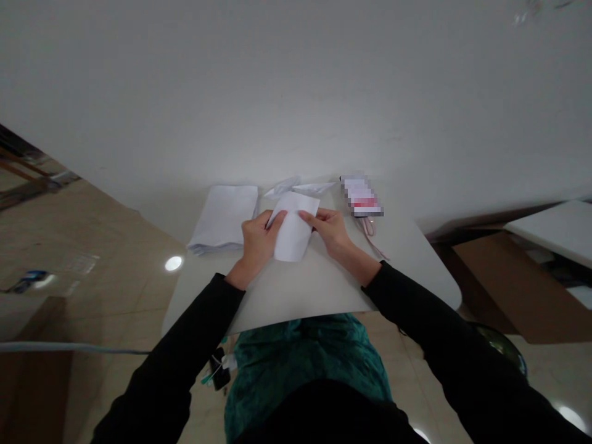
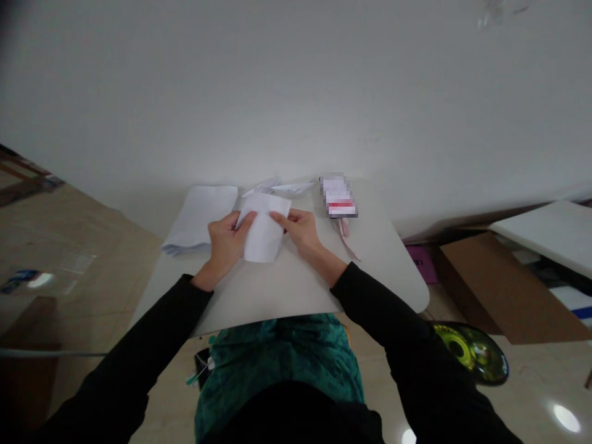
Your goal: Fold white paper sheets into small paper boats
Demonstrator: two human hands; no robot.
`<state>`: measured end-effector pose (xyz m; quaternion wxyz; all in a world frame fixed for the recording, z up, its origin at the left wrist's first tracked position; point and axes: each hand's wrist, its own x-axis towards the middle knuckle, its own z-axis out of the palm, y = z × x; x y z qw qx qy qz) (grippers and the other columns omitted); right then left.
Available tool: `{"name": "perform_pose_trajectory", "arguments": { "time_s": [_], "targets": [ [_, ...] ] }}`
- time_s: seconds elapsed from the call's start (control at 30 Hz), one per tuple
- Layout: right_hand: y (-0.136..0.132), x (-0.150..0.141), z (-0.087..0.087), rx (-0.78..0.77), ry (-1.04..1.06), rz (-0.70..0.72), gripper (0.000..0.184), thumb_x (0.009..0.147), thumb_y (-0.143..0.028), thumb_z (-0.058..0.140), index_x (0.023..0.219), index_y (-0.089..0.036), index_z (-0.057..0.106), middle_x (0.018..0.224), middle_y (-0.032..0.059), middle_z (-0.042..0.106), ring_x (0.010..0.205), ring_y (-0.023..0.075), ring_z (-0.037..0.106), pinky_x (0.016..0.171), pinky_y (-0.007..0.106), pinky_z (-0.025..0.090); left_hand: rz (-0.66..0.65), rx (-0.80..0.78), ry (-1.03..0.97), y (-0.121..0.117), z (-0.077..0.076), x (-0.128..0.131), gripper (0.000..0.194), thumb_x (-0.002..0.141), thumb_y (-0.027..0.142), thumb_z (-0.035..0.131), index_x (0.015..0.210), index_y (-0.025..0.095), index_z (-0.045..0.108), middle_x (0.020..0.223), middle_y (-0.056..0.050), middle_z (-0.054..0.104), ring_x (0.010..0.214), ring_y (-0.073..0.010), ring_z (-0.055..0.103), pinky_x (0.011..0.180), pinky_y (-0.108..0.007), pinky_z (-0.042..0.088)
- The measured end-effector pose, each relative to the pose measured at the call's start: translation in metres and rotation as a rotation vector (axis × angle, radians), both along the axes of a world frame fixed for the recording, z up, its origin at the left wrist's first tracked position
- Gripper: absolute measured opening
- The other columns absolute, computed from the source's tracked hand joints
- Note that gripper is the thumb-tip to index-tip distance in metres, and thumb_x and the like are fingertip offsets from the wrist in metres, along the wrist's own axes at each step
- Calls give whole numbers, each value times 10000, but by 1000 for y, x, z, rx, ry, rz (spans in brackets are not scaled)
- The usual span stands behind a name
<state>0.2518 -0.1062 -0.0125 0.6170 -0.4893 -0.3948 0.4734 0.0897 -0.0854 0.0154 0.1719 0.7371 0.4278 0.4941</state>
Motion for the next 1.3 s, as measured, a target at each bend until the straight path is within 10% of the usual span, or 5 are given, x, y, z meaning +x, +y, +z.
{"name": "perform_pose_trajectory", "arguments": {
  "time_s": [0.37, 0.57, 0.83, 1.3],
  "targets": [
    [12, 26, 12, 99, 113, -180, 475, 807, -653, 601, 796, -178, 629, 636, 15, 646, 514, 123, 595, 441, 230, 467, -24, -198, -146, 4, -7, 2, 391, 843, 445, 640, 592, 171, 516, 521, 54, 366, 499, -84, 328, 445, -228, 224],
    [2, 9, 2, 99, -58, 25, 531, 771, -694, 601, 657, -177, 574, 584, -6, 563, 495, 101, 510, 448, 223, 397, 3, -191, -159, 1, -9, 5, 406, 859, 459, 620, 591, 168, 524, 506, 52, 397, 486, -83, 369, 439, -219, 263],
    [2, 5, -5, 81, -137, -30, 577, 741, -727, 594, 562, -193, 468, 509, -40, 410, 470, 80, 347, 422, 233, 241, -134, -372, -182, -2, -8, 10, 333, 687, 433, 797, 820, 135, 728, 736, -45, 721, 579, -144, 606, 456, -218, 443],
    [-8, -17, -12, 60, 45, 6, 481, 708, -653, 687, 676, -176, 633, 632, 6, 598, 549, 120, 495, 498, 247, 391, 81, -93, -115, 1, -10, 7, 303, 811, 449, 688, 849, 151, 727, 676, -21, 690, 567, -131, 582, 537, -233, 441]
  ]
}}
